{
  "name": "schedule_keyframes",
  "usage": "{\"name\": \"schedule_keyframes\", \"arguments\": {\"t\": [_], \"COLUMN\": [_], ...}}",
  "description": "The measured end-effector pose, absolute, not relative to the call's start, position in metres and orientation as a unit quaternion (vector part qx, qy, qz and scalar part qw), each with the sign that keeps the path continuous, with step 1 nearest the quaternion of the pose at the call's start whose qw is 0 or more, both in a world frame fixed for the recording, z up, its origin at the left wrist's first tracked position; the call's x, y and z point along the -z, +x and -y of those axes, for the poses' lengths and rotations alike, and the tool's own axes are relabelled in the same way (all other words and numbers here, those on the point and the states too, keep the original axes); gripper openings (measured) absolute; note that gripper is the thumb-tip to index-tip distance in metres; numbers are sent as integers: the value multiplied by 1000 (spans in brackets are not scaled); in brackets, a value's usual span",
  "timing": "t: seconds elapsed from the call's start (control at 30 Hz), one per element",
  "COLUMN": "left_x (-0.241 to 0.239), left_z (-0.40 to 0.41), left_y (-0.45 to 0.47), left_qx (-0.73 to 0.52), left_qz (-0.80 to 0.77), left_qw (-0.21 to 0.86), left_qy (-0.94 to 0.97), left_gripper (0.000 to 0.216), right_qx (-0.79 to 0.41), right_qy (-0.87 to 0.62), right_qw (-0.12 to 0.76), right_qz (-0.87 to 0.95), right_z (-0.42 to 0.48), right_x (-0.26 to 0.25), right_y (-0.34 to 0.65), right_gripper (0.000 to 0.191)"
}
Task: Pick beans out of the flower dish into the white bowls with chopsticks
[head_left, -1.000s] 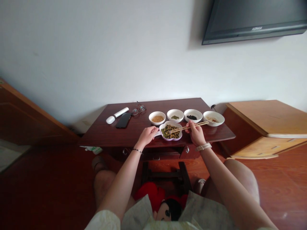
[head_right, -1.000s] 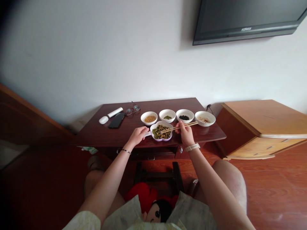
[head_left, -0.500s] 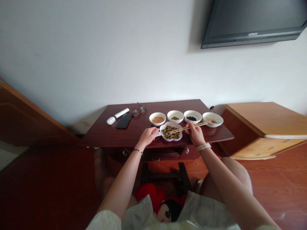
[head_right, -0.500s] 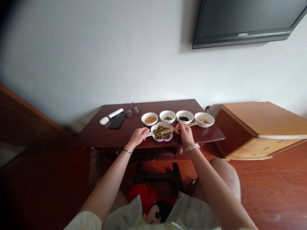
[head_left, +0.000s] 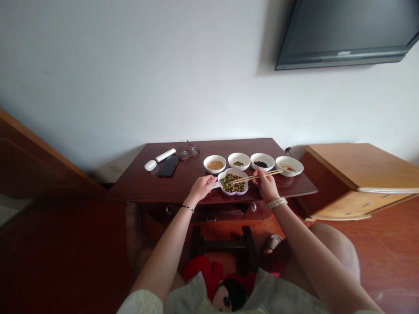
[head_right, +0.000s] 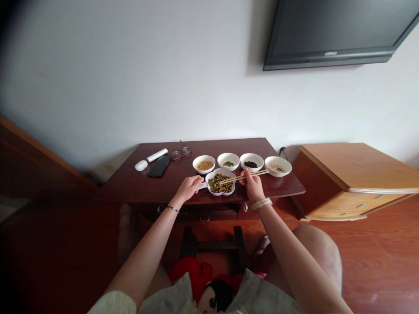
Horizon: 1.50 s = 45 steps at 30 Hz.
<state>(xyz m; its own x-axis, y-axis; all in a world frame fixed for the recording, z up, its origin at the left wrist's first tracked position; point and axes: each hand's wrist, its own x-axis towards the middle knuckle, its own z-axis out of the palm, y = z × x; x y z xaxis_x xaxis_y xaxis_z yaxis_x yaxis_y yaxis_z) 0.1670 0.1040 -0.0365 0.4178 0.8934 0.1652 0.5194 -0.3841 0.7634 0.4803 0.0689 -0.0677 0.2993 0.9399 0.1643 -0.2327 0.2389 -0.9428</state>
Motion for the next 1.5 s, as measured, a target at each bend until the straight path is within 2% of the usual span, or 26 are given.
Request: {"name": "schedule_keyframes", "arguments": {"t": [0.5,0.67,0.93,1.2,1.5], "left_x": [36,38,34,38,40], "left_z": [-105,-105,-104,-108,-112], "left_y": [168,168,169,169,170], "left_qx": [-293,-291,-285,-288,-305], "left_qz": [-454,-458,-460,-463,-481], "left_qw": [329,330,339,370,404], "left_qy": [775,772,770,752,716], "left_gripper": [56,55,55,56,54], "right_qx": [-412,-414,-398,-365,-375], "right_qy": [-444,-423,-401,-420,-430], "right_qw": [687,689,696,693,651], "right_qz": [401,418,443,459,500], "right_z": [-68,-77,-124,-146,-159], "right_x": [63,44,7,8,9], "right_y": [478,476,465,453,445], "right_gripper": [58,53,57,57,55]}}
